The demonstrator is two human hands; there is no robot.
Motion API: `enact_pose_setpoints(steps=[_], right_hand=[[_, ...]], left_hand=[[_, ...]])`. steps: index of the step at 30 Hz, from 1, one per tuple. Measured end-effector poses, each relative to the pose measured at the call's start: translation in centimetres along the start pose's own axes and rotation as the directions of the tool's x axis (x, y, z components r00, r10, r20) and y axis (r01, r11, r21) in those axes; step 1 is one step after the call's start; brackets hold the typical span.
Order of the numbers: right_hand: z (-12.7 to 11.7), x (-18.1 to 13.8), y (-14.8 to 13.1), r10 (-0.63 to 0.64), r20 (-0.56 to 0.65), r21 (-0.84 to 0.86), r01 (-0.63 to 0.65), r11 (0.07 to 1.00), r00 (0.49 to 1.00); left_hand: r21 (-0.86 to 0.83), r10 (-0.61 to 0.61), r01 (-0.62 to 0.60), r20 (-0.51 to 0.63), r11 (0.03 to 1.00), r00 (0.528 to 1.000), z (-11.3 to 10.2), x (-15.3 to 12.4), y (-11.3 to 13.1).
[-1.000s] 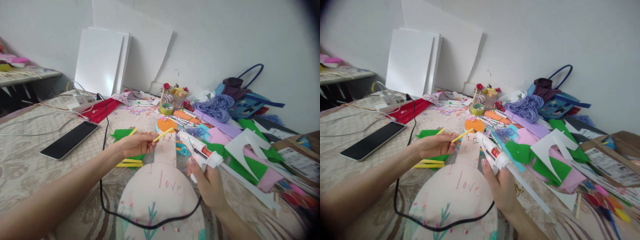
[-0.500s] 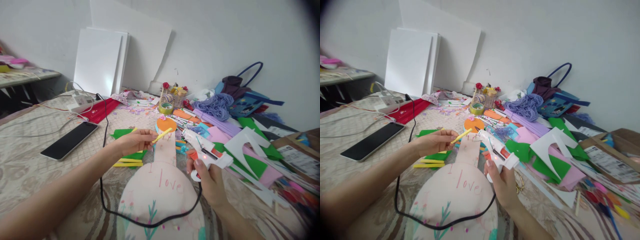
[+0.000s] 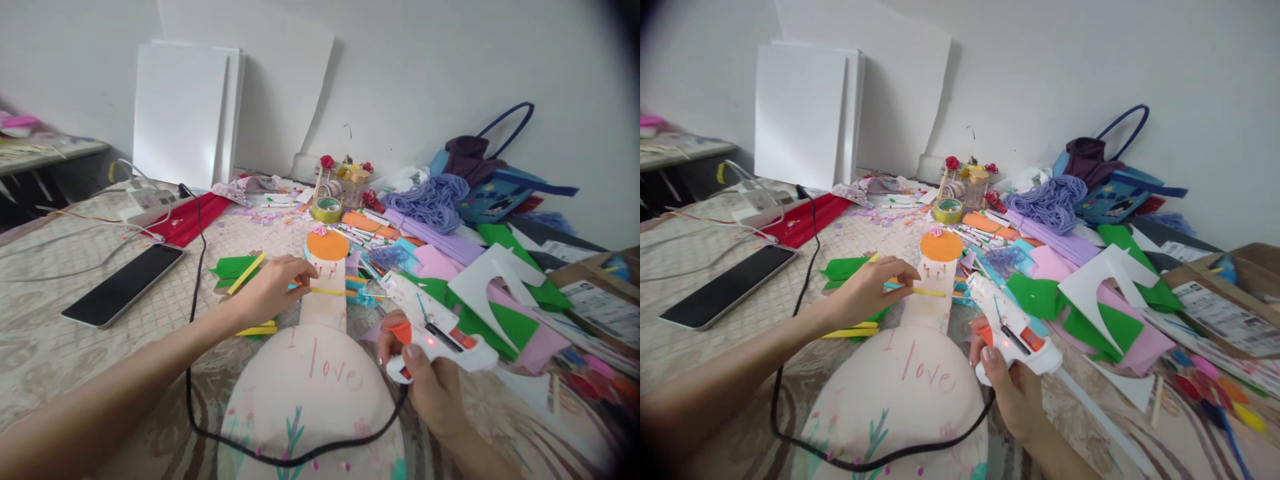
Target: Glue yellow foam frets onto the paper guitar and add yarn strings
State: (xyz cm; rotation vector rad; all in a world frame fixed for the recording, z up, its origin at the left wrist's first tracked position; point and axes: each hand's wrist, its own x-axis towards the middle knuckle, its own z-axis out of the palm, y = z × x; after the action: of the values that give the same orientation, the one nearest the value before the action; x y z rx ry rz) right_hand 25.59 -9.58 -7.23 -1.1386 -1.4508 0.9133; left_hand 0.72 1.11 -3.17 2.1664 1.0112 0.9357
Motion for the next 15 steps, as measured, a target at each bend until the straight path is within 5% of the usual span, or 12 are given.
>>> enact_pose_setpoints(steps=[15], right_hand=[[-0.1,0.2,0.3,0.096,-0.033,0.274,-0.083,0.958,0.995]], left_hand=[[-0.016,-0.073,0.073,0.013,0.997,0.997,0.8,1.3,-0.2]])
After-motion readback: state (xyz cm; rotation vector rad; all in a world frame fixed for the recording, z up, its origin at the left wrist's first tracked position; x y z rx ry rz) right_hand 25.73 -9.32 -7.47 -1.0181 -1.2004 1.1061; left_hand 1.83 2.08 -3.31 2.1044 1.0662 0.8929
